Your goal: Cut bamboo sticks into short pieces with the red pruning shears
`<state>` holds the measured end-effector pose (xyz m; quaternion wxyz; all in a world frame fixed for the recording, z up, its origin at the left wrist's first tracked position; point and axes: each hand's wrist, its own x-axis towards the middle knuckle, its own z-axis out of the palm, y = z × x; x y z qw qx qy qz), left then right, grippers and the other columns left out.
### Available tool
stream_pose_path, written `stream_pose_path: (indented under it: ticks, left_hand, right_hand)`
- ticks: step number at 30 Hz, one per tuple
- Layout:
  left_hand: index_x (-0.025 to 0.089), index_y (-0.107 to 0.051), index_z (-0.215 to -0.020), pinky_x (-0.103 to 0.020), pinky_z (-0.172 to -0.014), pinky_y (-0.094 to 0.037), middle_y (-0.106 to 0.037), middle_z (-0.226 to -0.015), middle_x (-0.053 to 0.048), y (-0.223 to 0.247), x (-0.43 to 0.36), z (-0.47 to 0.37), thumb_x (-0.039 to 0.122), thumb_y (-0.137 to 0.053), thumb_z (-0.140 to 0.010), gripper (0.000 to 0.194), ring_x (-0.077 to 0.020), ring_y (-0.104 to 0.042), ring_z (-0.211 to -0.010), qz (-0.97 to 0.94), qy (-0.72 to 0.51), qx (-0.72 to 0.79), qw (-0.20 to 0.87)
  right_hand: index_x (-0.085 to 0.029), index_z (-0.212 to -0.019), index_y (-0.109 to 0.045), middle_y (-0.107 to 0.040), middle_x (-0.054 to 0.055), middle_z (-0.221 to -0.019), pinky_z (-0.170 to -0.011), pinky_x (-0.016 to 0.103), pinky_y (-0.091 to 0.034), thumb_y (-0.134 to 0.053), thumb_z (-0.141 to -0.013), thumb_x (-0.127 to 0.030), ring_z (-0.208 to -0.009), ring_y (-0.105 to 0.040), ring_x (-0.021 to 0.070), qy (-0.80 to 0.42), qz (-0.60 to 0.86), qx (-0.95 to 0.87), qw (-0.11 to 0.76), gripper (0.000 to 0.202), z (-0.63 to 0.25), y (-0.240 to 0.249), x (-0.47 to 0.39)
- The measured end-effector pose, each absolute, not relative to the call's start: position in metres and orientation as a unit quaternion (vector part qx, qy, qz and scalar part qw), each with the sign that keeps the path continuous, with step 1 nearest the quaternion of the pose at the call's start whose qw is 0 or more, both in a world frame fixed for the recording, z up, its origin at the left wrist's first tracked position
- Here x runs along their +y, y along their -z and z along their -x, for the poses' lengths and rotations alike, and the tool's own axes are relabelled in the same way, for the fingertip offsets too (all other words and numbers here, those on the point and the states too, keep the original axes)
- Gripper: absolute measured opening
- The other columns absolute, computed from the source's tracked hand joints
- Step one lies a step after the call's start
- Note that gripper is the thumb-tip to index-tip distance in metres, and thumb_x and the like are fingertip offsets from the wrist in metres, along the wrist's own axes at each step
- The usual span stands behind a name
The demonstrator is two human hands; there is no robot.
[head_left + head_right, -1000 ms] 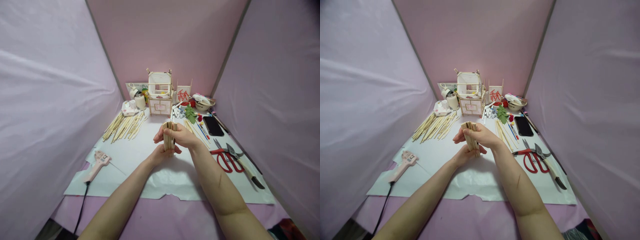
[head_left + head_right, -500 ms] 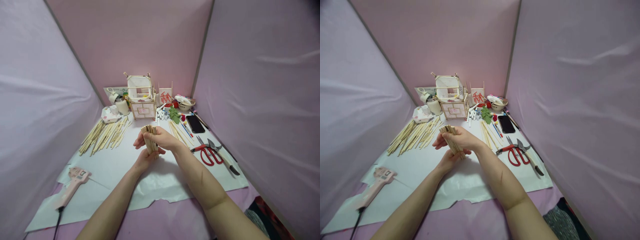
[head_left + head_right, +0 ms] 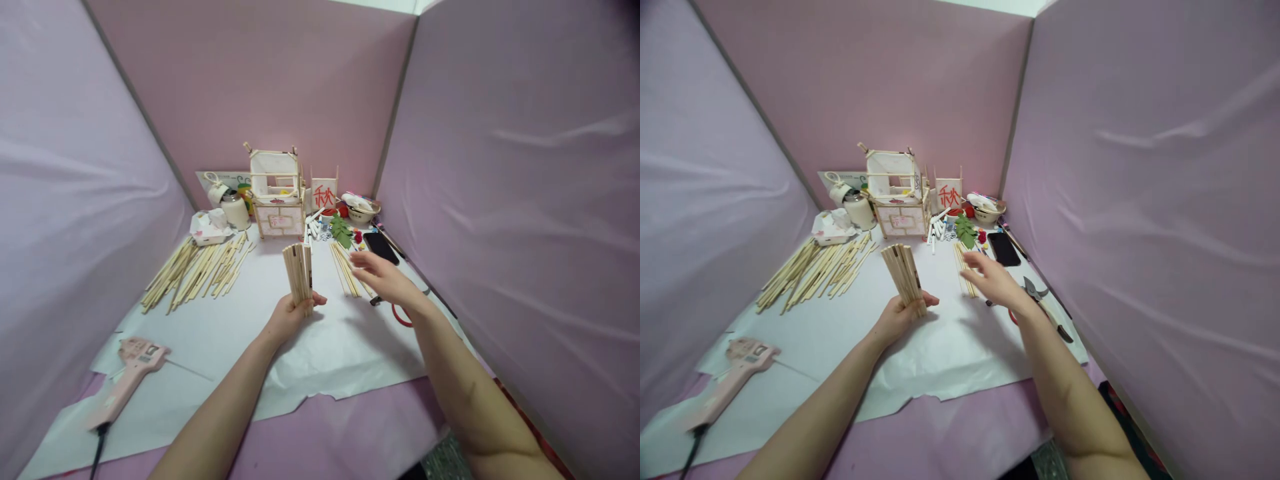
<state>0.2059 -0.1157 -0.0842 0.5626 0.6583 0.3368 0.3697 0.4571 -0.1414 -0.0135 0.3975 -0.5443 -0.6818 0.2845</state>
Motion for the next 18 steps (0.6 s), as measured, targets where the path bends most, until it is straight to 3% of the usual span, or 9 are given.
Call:
stream_pose_path:
  ticks: [5, 7, 11, 18]
  left_hand:
    - [0.014, -0.067, -0.095, -0.043, -0.087, -0.05, -0.07, -0.103, -0.014, 0.082, -0.119, -0.207, 0.041, -0.058, -0.084, 0.03, -0.0274, -0.066, -0.1, -0.625, -0.38, 0.336, 0.593]
    - [0.014, -0.067, -0.094, -0.044, -0.087, -0.051, -0.07, -0.102, -0.014, 0.08, -0.12, -0.208, 0.04, -0.059, -0.083, 0.029, -0.0275, -0.066, -0.1, -0.615, -0.382, 0.342, 0.599]
    - [0.014, -0.067, -0.094, -0.044, -0.09, -0.05, -0.071, -0.102, -0.014, 0.081, -0.12, -0.208, 0.037, -0.061, -0.082, 0.027, -0.0264, -0.066, -0.1, -0.61, -0.391, 0.326, 0.608]
    - [0.014, -0.066, -0.094, -0.044, -0.094, -0.049, -0.071, -0.1, -0.013, 0.087, -0.119, -0.208, 0.04, -0.064, -0.08, 0.03, -0.0248, -0.066, -0.098, -0.603, -0.408, 0.304, 0.614]
  right_hand:
    - [-0.015, -0.121, -0.058, -0.065, 0.016, -0.116, -0.089, 0.044, -0.049, -0.05, -0.09, -0.037, -0.108, -0.061, 0.031, -0.026, 0.787, -0.575, 0.219, 0.038, -0.541, 0.054, -0.198]
    - [-0.009, -0.114, -0.061, -0.066, 0.022, -0.109, -0.087, 0.047, -0.048, -0.051, -0.09, -0.034, -0.105, -0.061, 0.0367, -0.007, 0.81, -0.559, 0.179, 0.037, -0.562, 0.072, -0.22]
    - [-0.007, -0.112, -0.059, -0.068, 0.022, -0.097, -0.078, 0.042, -0.048, -0.045, -0.093, -0.036, -0.094, -0.065, 0.0354, 0.034, 0.835, -0.546, 0.05, 0.037, -0.578, 0.101, -0.244]
    - [-0.008, -0.098, -0.063, -0.068, 0.021, -0.087, -0.07, 0.037, -0.046, -0.039, -0.095, -0.033, -0.083, -0.067, 0.0317, 0.006, 0.866, -0.501, 0.002, 0.035, -0.569, 0.112, -0.239]
